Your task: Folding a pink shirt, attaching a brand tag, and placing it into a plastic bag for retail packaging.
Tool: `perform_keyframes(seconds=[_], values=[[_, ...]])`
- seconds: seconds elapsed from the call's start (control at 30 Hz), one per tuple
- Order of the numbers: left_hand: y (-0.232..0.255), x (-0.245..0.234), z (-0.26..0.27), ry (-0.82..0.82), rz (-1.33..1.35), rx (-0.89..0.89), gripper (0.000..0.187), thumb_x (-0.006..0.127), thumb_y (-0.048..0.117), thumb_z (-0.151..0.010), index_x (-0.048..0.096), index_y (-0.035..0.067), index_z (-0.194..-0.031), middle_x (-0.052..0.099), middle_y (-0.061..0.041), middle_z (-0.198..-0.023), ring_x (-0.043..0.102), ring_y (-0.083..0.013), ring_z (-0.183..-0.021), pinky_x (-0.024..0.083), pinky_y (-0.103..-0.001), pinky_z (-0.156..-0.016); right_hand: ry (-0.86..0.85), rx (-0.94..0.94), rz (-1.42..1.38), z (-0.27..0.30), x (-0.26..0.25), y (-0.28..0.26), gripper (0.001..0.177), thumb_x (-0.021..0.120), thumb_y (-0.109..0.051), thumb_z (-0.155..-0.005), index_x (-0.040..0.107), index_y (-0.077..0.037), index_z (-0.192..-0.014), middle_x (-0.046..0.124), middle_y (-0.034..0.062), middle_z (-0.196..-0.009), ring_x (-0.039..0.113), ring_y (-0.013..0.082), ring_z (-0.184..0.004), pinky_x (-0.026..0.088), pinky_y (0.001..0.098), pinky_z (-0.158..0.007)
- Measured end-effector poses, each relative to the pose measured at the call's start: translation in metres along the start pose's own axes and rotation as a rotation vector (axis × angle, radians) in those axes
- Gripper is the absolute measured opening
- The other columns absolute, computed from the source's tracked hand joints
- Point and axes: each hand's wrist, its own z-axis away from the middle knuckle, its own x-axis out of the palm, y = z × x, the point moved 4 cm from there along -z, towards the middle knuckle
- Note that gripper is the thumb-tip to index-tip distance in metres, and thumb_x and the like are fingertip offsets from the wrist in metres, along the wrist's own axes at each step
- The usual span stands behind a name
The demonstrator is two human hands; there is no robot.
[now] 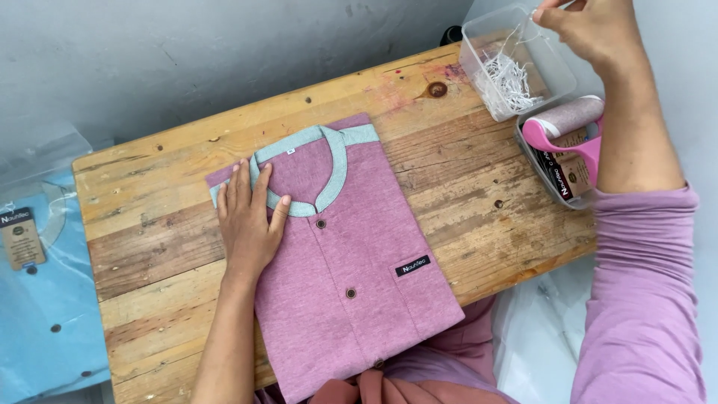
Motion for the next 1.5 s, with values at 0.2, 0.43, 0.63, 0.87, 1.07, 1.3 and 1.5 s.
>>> perform_keyframes(seconds=[0.2, 0.43, 0.63, 0.87, 1.07, 1.3, 1.5], values=[[-0.001, 0.001, -0.001, 0.01, -0.01, 0.009, 0.061, 0.046, 0.048, -0.104, 0.047, 0.011, -0.152, 0.033, -0.019, -0.164, 0.026, -0.035, -0.152, 0.014, -0.053, -0.122, 0.045, -0.075, 0.279, 0.005, -0.014, -0.004, 0.003, 0.079, 0.0, -0.106, 0.076, -0.001, -0.106, 0.072, 0.0104, -0.09, 0.065, 0.0191, -0.07, 0.054, 0.0321, -0.059], [-0.003, 0.003, 0.0, 0.007, -0.013, 0.016, 0.062, 0.045, 0.049, -0.104, 0.047, 0.011, -0.152, 0.033, -0.019, -0.164, 0.026, -0.0346, -0.152, 0.014, -0.054, -0.122, -0.177, 0.053, 0.117, 0.011, -0.022, 0.001, 0.026, 0.076, 0.003, -0.103, 0.068, 0.008, -0.127, 0.071, 0.0156, -0.088, 0.064, 0.0219, -0.068, 0.05, 0.0339, -0.059], [-0.004, 0.002, -0.004, 0.037, 0.042, 0.005, 0.063, 0.052, 0.047, -0.101, 0.044, 0.012, -0.153, 0.035, -0.018, -0.164, 0.031, -0.0356, -0.15, 0.017, -0.057, -0.122, -0.104, -0.035, 0.005, 0.026, -0.027, -0.015, 0.027, 0.049, 0.027, -0.089, 0.067, 0.013, -0.104, 0.07, 0.02, -0.1, 0.064, 0.0236, -0.076, 0.05, 0.0324, -0.059], [0.031, -0.04, -0.004, 0.292, 0.264, 0.046, 0.039, 0.062, 0.011, -0.102, 0.055, 0.001, -0.139, 0.038, -0.022, -0.155, 0.038, -0.0396, -0.145, 0.034, -0.053, -0.119, -0.132, -0.24, -0.146, 0.048, -0.025, -0.116, 0.011, 0.064, 0.024, -0.11, 0.062, 0.018, -0.119, 0.07, 0.0248, -0.103, 0.052, 0.0202, -0.063, 0.041, 0.0252, -0.052], [0.098, -0.077, -0.021, 0.172, 0.609, 0.181, 0.026, 0.062, 0.004, -0.099, 0.064, 0.002, -0.124, 0.055, -0.013, -0.135, 0.061, -0.0198, -0.106, 0.055, -0.028, -0.088, -0.357, -0.306, -0.427, 0.077, 0.014, -0.213, 0.049, 0.063, 0.015, -0.096, 0.047, 0.007, -0.141, 0.066, 0.0155, -0.099, 0.065, 0.0193, -0.087, 0.045, 0.0238, -0.07], [0.125, -0.039, -0.035, -0.379, 1.139, 0.119, 0.04, 0.069, 0.017, -0.093, 0.059, 0.008, -0.13, 0.074, -0.011, -0.107, 0.069, -0.0126, -0.076, 0.057, -0.022, -0.064, -0.573, -0.248, -0.783, 0.091, 0.053, -0.249, 0.047, 0.063, 0.004, -0.095, 0.046, -0.001, -0.139, 0.066, 0.0093, -0.097, 0.063, 0.0119, -0.085, 0.047, 0.019, -0.071], [0.099, -0.025, -0.028, -0.499, 1.429, -0.07, 0.019, 0.063, 0.006, -0.098, 0.068, -0.002, -0.114, 0.077, -0.015, -0.089, 0.075, -0.0173, -0.075, 0.061, -0.023, -0.066, -0.53, -0.163, -0.841, 0.09, 0.06, -0.231, 0.041, 0.06, -0.001, -0.101, 0.046, -0.002, -0.139, 0.064, 0.0093, -0.098, 0.062, 0.0109, -0.085, 0.047, 0.0177, -0.069]])
